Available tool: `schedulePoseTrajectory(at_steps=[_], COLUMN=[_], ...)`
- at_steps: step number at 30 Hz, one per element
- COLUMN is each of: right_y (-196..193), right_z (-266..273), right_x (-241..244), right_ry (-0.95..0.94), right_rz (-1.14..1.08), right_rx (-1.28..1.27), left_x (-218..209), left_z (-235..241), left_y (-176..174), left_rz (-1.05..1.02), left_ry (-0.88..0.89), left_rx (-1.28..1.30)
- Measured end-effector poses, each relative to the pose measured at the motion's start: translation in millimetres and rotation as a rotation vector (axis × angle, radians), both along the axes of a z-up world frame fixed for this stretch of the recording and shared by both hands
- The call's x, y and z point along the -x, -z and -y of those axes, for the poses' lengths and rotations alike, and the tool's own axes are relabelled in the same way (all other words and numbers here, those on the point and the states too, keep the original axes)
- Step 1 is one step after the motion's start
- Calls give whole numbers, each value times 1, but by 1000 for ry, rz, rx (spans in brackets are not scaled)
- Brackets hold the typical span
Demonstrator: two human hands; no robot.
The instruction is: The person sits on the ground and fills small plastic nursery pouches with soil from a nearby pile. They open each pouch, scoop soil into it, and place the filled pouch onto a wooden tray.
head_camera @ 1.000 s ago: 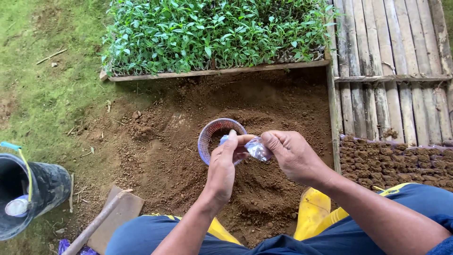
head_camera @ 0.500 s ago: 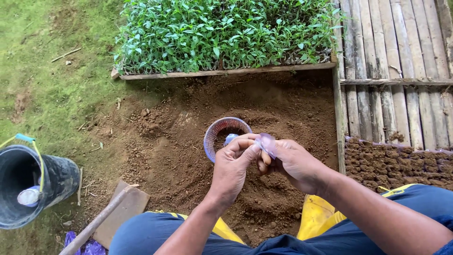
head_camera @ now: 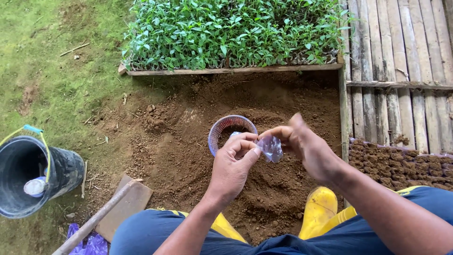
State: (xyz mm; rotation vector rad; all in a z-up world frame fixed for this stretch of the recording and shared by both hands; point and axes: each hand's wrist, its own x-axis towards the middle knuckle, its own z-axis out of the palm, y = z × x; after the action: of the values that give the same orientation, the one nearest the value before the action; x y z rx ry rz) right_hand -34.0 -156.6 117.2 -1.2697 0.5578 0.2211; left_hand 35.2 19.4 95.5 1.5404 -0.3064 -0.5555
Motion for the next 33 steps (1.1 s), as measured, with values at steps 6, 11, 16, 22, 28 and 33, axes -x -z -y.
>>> schedulePoseTrajectory(at_steps=[6, 11, 16, 22, 28, 33], right_y=[-14, 4, 27, 39, 40, 25], right_z=[-6, -1, -5, -17, -41, -47], right_x=[-2, -1, -4, 1, 7, -1], right_ry=[-49, 80, 138, 99, -88, 81], right_rz=[93, 89, 29, -193, -94, -68], right_rx=[264, 200, 36, -67, -400, -49], left_x=[-4, -4, -3, -17, -19, -17], left_z=[-2, -2, 4, -2, -6, -5], left_y=[-11, -7, -1, -2, 1, -8], left_rz=[-59, -237, -624, -697, -764, -696], left_ry=[23, -43, -76, -201, -252, -258], left_rx=[-31, 31, 124, 231, 358, 313])
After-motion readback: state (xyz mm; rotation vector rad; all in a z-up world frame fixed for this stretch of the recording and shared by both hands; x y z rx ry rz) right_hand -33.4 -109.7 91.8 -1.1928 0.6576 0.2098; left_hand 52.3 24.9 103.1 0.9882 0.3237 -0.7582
